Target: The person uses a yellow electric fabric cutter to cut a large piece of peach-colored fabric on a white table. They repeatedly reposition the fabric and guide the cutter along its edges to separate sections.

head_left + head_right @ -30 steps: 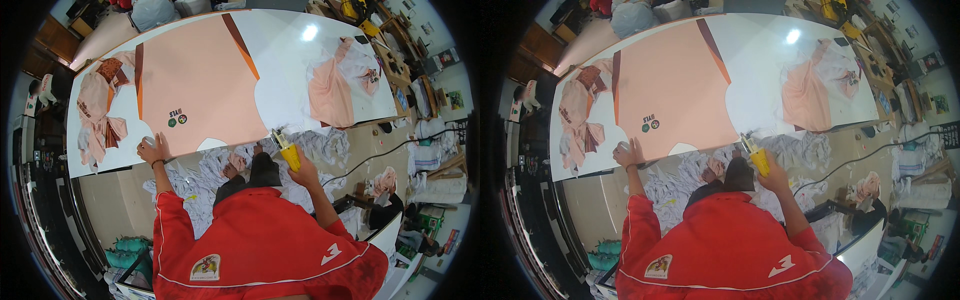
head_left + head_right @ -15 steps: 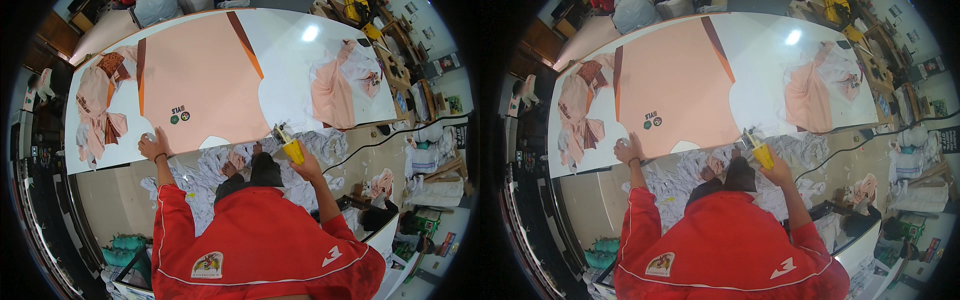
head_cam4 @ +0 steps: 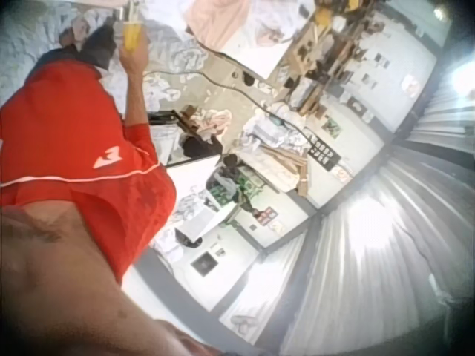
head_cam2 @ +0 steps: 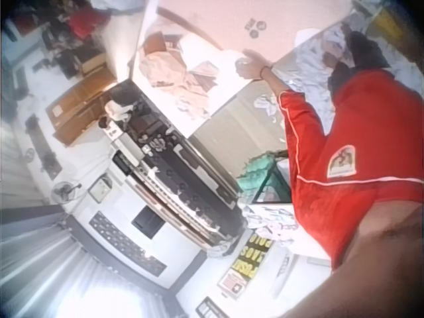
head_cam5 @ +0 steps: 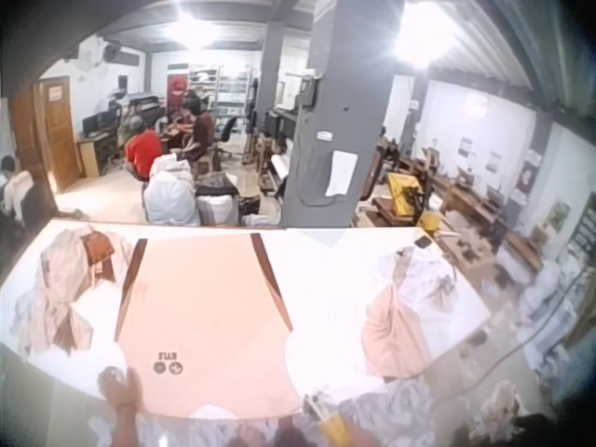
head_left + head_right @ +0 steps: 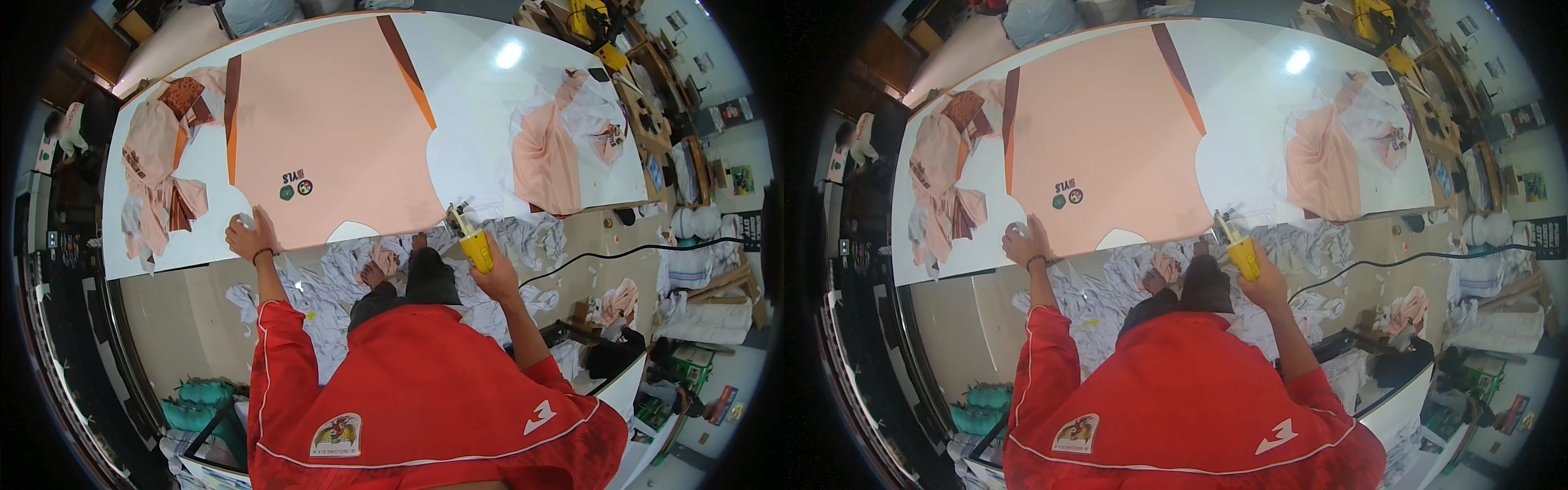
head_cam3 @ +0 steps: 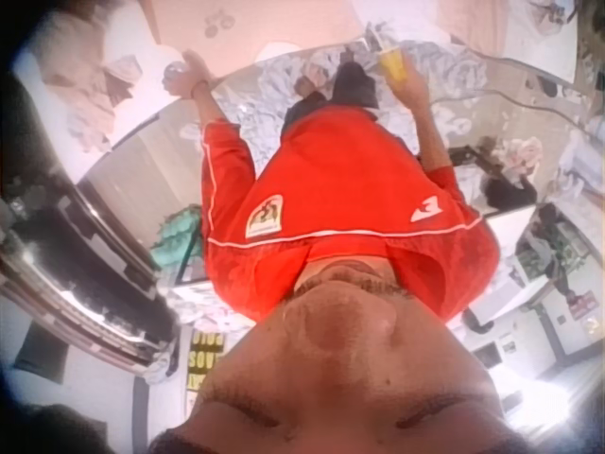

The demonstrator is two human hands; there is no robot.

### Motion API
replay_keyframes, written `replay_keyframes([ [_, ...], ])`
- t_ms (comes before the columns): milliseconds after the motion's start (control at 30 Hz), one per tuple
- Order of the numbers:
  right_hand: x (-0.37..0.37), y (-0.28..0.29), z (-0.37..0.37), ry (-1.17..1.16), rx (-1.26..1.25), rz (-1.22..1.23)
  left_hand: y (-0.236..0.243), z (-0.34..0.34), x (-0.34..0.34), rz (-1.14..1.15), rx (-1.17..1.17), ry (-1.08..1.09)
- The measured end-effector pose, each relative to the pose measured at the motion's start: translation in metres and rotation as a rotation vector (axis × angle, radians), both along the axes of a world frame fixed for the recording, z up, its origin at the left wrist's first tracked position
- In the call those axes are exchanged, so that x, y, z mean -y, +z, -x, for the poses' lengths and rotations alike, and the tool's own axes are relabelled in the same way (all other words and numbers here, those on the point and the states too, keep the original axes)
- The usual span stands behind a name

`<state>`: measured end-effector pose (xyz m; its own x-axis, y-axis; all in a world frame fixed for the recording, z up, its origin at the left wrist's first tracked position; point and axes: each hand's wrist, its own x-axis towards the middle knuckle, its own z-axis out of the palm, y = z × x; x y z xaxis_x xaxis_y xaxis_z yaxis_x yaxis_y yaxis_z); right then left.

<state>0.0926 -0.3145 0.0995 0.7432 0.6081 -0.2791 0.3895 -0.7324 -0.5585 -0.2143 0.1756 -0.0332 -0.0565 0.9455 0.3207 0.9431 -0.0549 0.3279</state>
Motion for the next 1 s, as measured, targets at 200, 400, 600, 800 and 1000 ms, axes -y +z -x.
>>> replay_keyframes([
  [200,-0.003,0.002,0.004,-0.065,-0.022,0.011,0.002,-0.002,0.001,0.005,0.006,0.005],
  [400,-0.002,0.002,0.002,-0.025,-0.027,-0.012,0.001,-0.002,0.0,-0.02,-0.001,-0.002],
  [600,0.006,-0.003,0.002,0.043,0.013,-0.021,0.0,0.001,-0.001,-0.029,0.0,0.006],
  [800,0.005,-0.005,-0.001,0.0,0.022,-0.016,0.0,-0.001,0.0,-0.02,0.018,-0.004],
  [1000,0.005,-0.005,-0.006,0.015,0.031,-0.019,-0.001,-0.001,-0.001,-0.008,0.007,0.005],
])
